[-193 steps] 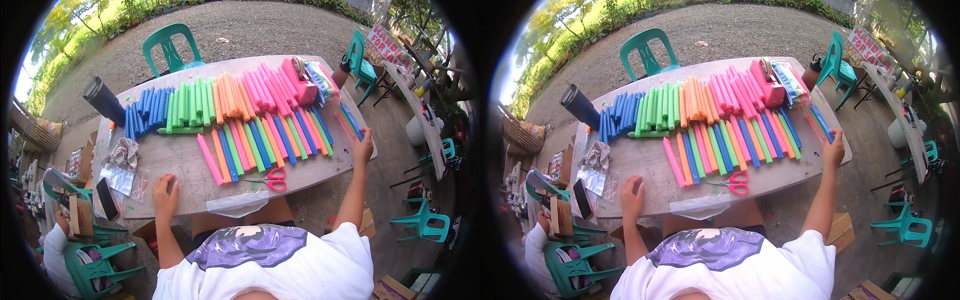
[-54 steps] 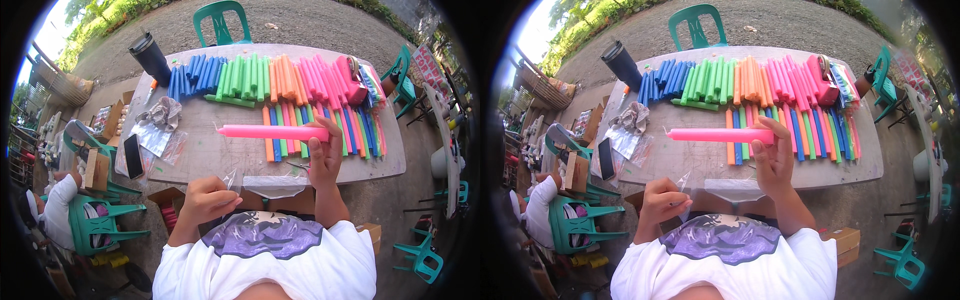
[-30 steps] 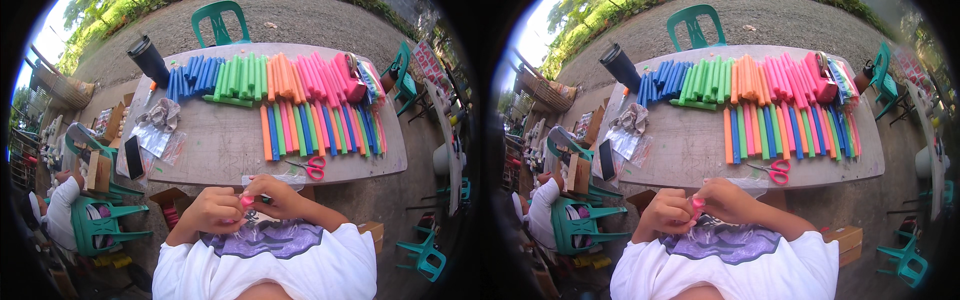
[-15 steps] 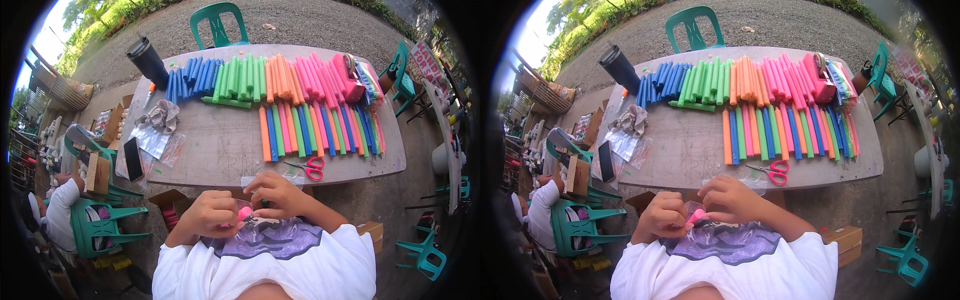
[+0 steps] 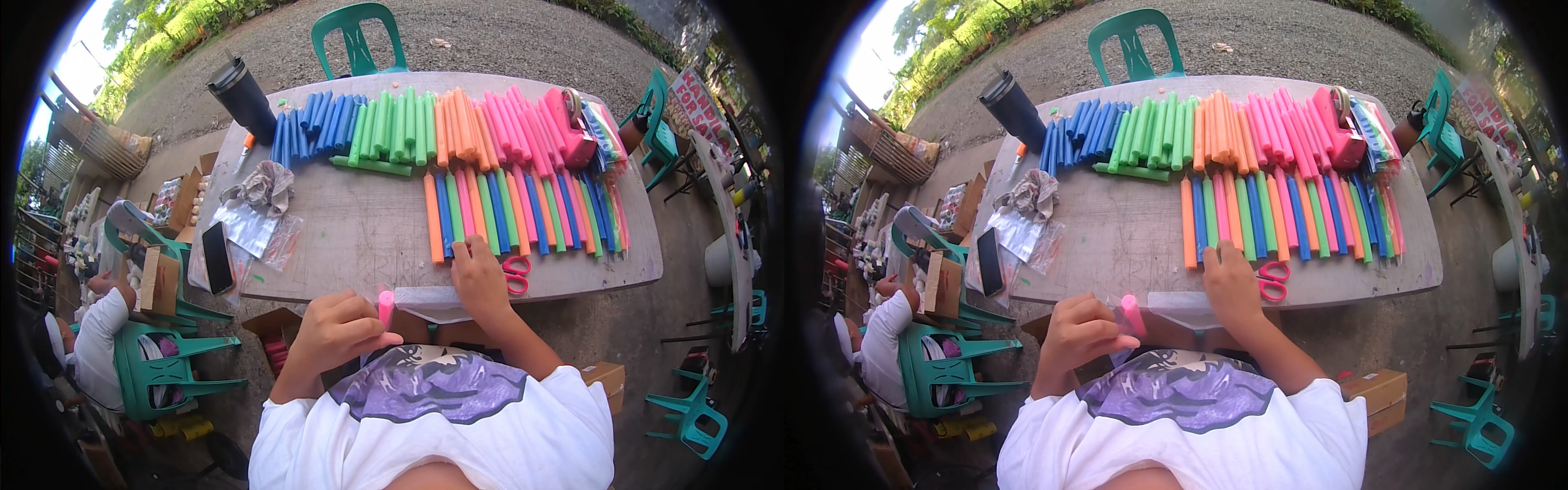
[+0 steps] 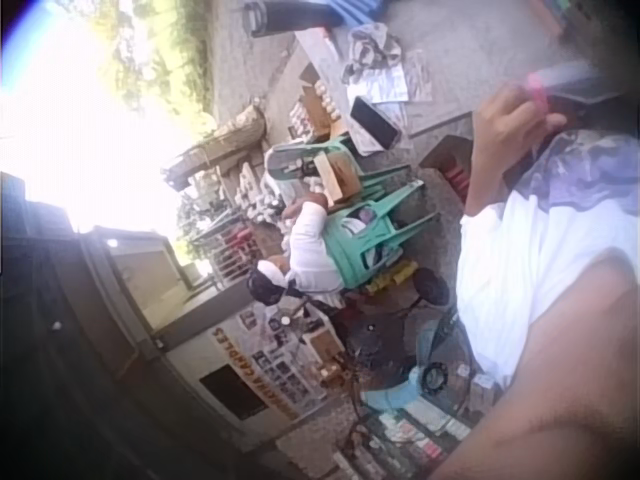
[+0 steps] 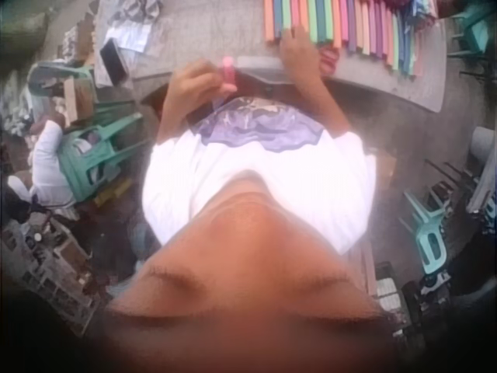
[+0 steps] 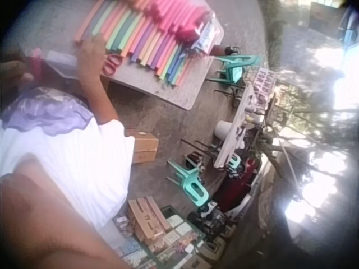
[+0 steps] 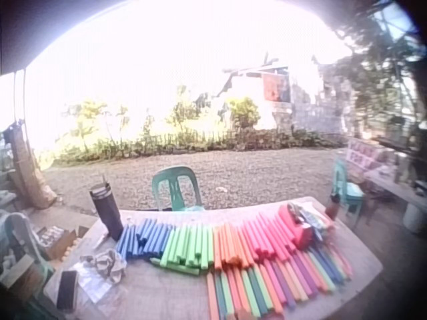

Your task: The person assembles multi-colored candles by inserting colored foam sticks into a plastic sleeve and trimming the ends with scissors. The person repeats this process with different color combinations, placing finished candles on the table.

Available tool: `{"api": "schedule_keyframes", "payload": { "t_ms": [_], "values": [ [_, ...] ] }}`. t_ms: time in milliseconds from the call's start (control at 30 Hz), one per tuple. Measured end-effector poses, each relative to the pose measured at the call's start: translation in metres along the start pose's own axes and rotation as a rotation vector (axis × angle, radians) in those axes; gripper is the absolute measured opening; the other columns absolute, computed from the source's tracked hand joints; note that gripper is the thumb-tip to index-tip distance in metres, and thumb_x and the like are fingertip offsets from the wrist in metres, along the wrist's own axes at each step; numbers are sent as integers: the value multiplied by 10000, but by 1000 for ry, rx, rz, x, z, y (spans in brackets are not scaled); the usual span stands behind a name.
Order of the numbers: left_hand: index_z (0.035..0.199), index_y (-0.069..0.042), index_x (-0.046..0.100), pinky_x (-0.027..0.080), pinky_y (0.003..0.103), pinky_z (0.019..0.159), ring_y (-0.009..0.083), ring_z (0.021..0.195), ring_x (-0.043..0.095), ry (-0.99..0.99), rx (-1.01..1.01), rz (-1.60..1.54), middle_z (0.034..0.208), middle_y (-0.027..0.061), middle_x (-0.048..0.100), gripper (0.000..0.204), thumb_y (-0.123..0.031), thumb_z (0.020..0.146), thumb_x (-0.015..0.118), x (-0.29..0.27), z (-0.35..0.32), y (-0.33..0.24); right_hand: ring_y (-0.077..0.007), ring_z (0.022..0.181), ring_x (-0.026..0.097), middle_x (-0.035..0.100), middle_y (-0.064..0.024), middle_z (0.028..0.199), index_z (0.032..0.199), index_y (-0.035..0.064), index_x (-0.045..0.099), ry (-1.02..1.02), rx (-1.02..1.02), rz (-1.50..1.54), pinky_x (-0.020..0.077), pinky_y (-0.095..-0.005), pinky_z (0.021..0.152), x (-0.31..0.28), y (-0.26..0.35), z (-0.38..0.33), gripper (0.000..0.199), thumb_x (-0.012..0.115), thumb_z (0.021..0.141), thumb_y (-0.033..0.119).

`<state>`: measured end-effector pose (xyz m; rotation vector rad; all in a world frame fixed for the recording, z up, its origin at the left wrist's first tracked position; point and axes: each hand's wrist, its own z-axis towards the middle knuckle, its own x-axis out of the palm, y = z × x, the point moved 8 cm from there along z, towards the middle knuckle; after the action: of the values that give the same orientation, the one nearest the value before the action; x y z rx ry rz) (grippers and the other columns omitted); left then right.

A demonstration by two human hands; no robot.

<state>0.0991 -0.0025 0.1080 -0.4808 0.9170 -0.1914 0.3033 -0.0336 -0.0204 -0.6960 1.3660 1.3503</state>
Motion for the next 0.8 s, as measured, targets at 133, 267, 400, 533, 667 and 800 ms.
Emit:
{"api": "schedule_keyframes", "payload": {
  "t_ms": [133,267,400,533,667,800],
  "values": [
    [715,-120,678,418,301,496,164,582,554,-26,-31,33,675,-6,570,260,-266,627,874,0,0,2,-260,1139,511,546,-99,1212,1292,90,563,-138,-110,-133,391,-411,979,-16,17,0,511,659,790,115],
    [765,-134,732,424,299,507,161,598,560,-50,-48,62,681,-10,574,227,-250,626,868,2,-4,8,-227,1191,492,550,-60,1299,1251,114,605,-190,-318,-200,287,-456,1053,-19,43,-8,465,662,792,161],
    [766,-135,734,425,301,508,165,602,553,-48,-58,58,692,-8,567,214,-231,628,865,1,-2,8,-215,1192,492,565,-46,1282,1151,118,649,-178,-307,-161,265,-461,1058,-7,46,-14,351,678,819,225],
    [775,-144,730,433,297,518,164,612,550,-23,-47,117,715,-8,560,199,-215,640,859,4,-2,7,-221,1131,525,590,-54,1193,1054,106,666,-189,-285,-58,312,-434,1029,-4,41,-12,270,715,823,237],
    [799,-163,720,453,292,537,164,641,556,42,2,121,761,-6,564,183,-187,656,832,11,-3,6,-250,1031,562,608,-75,1089,1057,91,650,-141,-387,454,394,-414,944,-38,60,-15,258,721,818,157],
    [812,-167,707,474,296,562,170,693,572,127,77,94,807,-3,576,167,-177,670,794,24,2,-4,-278,983,575,613,-90,1040,1023,87,632,90,-434,796,445,-403,877,-31,86,-12,235,720,812,138]
  ]
}}
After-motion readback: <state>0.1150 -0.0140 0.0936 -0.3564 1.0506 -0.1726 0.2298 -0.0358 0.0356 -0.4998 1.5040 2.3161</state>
